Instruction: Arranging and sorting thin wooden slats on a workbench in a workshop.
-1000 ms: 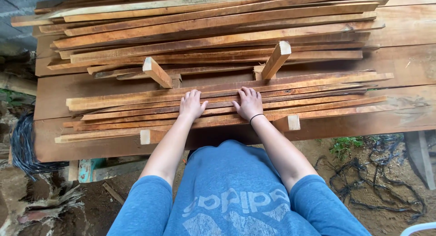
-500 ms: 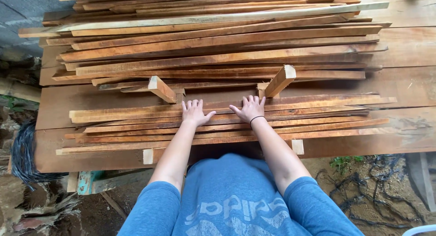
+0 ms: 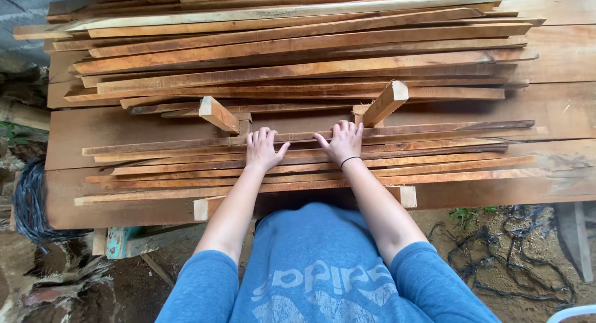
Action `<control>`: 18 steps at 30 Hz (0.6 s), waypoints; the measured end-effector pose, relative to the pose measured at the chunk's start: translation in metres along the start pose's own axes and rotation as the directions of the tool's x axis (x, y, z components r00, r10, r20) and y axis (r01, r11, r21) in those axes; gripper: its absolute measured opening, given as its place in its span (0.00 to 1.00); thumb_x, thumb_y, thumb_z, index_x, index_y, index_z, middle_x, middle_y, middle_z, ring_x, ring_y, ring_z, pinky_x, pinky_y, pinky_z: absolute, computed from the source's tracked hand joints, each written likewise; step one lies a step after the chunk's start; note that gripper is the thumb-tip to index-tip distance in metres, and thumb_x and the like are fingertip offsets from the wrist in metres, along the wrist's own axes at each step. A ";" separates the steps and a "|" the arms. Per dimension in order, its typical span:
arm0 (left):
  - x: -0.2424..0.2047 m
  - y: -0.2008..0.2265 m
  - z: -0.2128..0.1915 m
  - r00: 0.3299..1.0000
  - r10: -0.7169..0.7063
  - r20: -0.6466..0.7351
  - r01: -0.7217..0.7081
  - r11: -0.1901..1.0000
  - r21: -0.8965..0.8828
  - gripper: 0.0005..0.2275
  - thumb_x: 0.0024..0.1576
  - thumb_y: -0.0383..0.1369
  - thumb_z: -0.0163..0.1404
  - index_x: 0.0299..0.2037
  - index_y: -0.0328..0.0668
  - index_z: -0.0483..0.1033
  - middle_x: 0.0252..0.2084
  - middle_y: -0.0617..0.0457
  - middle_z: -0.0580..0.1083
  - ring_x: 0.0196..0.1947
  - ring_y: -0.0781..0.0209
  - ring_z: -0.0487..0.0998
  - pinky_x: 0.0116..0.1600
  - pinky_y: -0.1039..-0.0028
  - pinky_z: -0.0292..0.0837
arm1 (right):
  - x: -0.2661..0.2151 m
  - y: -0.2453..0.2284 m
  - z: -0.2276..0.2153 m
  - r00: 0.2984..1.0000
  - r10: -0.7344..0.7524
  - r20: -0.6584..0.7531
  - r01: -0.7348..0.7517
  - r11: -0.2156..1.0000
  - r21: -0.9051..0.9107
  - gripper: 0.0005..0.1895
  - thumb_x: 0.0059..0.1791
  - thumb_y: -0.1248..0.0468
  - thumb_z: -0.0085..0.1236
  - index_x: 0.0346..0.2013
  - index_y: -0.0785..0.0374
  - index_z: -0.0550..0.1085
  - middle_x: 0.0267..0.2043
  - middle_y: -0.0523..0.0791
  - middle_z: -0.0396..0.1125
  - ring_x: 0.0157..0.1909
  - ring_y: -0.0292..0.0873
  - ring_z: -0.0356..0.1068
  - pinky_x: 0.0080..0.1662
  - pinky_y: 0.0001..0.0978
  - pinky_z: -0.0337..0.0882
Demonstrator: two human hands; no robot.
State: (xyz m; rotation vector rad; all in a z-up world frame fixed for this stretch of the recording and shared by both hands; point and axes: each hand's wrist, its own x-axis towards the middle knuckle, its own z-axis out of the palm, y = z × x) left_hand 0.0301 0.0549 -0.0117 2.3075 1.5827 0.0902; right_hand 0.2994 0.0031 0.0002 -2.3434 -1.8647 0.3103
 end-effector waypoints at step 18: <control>-0.076 0.013 0.012 0.998 -0.030 -0.049 0.027 0.998 -0.058 0.23 0.67 0.56 0.38 0.62 0.55 0.70 0.60 0.57 0.72 0.66 0.57 0.66 0.71 0.53 0.49 | -0.094 0.012 -0.039 0.989 -0.142 0.044 0.138 0.987 0.081 0.34 0.52 0.32 0.46 0.65 0.47 0.69 0.65 0.37 0.66 0.71 0.41 0.58 0.66 0.45 0.57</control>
